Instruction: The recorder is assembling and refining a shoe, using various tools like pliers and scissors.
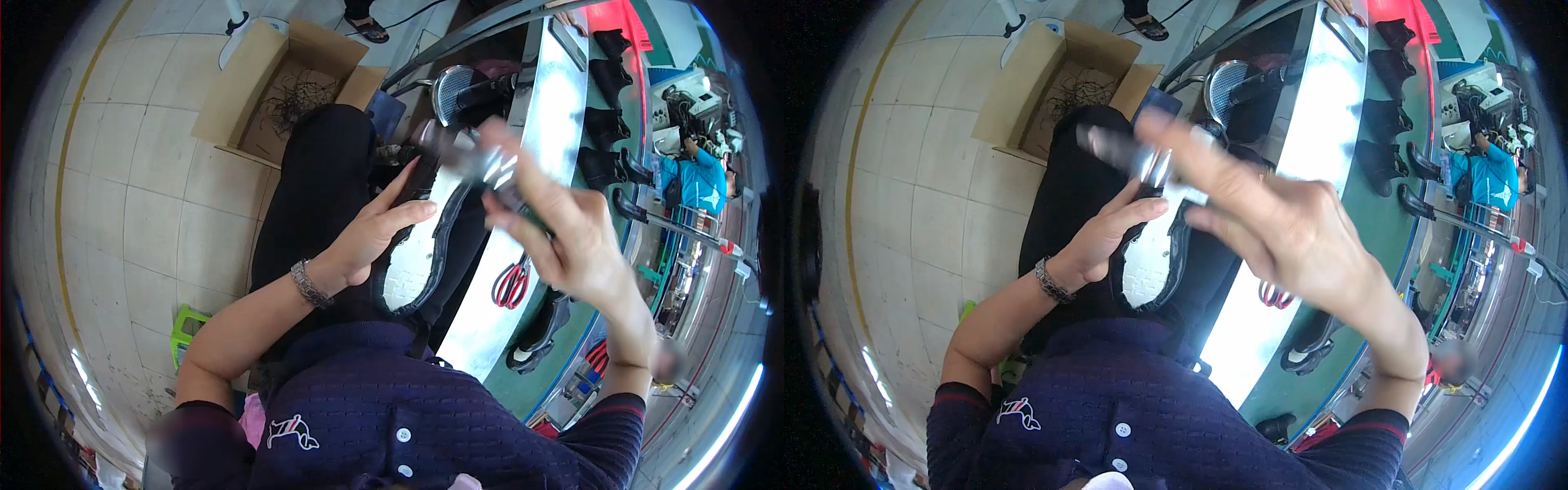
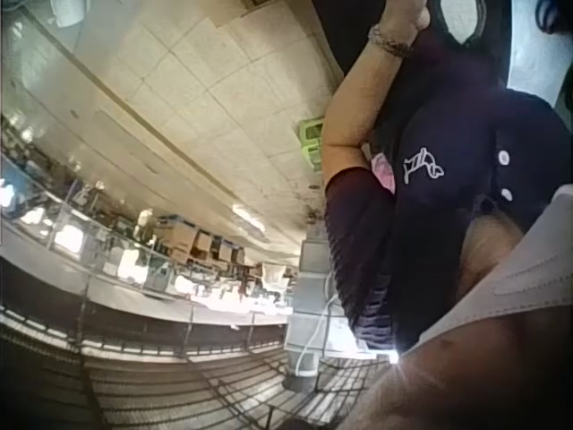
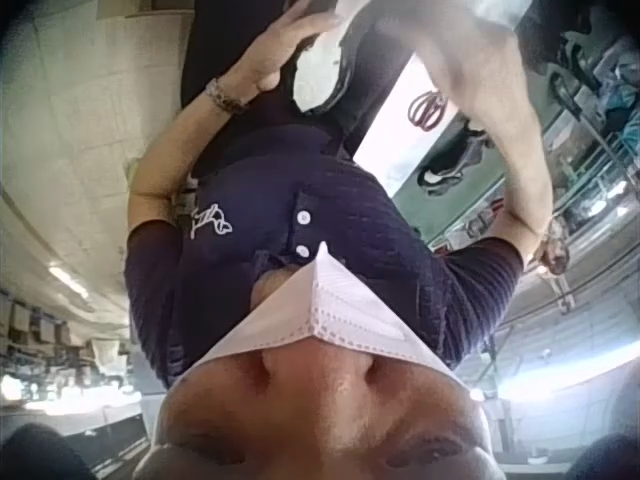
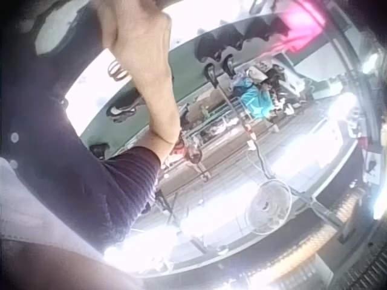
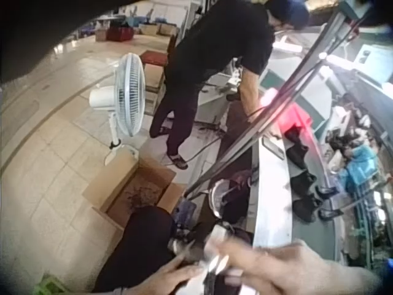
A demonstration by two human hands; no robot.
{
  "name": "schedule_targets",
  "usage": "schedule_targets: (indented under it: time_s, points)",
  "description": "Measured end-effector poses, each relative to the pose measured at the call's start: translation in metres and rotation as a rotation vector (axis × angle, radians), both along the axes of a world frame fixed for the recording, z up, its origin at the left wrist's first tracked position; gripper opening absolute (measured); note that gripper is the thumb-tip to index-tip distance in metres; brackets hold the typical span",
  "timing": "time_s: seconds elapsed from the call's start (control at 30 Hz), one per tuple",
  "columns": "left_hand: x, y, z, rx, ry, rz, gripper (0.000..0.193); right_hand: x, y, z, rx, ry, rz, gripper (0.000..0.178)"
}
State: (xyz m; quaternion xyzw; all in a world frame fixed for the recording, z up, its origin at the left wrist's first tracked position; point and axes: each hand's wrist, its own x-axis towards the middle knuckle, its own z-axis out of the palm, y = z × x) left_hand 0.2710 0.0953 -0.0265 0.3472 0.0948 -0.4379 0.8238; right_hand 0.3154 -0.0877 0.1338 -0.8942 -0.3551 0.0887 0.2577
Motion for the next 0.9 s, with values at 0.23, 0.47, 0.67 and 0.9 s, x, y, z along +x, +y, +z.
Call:
schedule_targets:
  time_s: [0.23, 0.47, 0.67, 0.9]
  points:
    - [0.004, 0.002, -0.003, -0.016, -0.08, 0.068, 0.076, 0.018, -0.009, -0.021, -0.585, 0.041, 0.037, 0.068]
    - [0.008, 0.004, -0.003, -0.008, -0.098, 0.024, 0.076, 0.005, -0.016, -0.039, -0.658, 0.055, 0.016, 0.07]
    - [0.016, 0.01, -0.006, -0.041, -0.037, -0.098, 0.082, -0.009, -0.016, -0.055, -0.344, 0.041, -0.023, 0.068]
    - [0.02, 0.014, -0.001, -0.055, -0.042, -0.128, 0.093, -0.016, -0.011, -0.056, -0.29, 0.106, -0.053, 0.07]
